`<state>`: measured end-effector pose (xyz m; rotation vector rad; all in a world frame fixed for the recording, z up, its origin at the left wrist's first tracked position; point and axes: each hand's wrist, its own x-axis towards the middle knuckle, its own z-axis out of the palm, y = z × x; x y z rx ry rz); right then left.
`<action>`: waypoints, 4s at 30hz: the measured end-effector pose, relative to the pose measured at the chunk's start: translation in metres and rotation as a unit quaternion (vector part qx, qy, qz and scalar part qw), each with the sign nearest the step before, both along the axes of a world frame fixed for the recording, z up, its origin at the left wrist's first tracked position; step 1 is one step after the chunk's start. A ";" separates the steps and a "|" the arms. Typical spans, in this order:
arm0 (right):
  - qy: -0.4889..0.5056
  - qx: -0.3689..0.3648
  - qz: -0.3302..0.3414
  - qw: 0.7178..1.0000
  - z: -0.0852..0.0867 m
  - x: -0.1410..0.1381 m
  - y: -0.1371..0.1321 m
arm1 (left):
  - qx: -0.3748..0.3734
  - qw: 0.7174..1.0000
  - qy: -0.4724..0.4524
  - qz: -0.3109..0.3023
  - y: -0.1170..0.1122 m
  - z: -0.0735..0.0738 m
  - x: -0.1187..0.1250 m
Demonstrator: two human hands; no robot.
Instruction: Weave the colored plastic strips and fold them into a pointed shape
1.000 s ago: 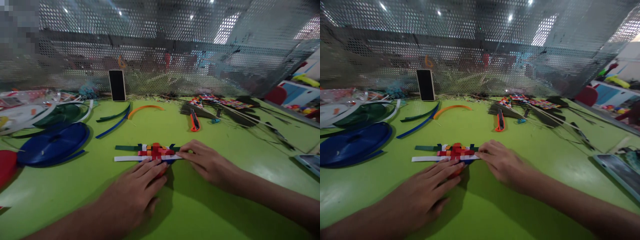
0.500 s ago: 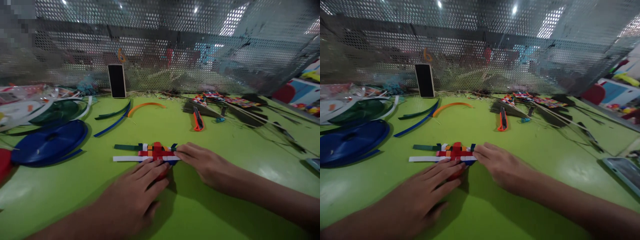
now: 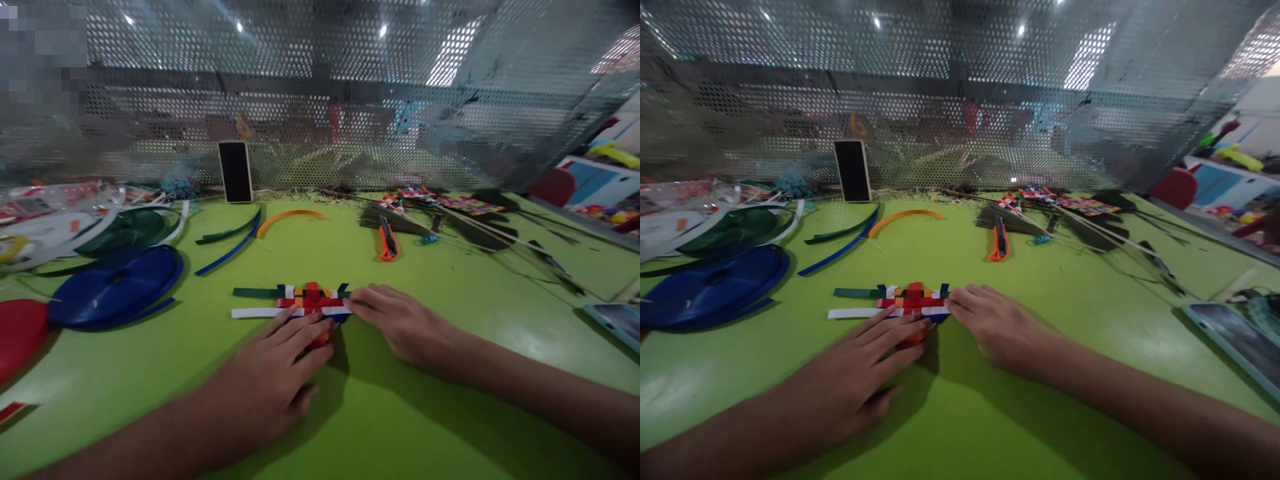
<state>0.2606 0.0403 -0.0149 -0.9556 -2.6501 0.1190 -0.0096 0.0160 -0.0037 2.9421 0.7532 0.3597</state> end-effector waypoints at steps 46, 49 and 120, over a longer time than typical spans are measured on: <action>0.183 -0.281 -0.263 0.905 0.026 -0.031 0.010 | -0.067 0.997 -0.038 -0.005 -0.006 0.012 0.001; 0.179 -0.281 -0.266 0.905 0.026 -0.032 0.009 | -0.064 0.997 -0.050 -0.005 -0.007 0.012 0.002; 0.195 -0.197 -0.281 0.919 0.013 -0.044 0.000 | -0.039 0.999 -0.029 0.016 -0.006 0.016 0.003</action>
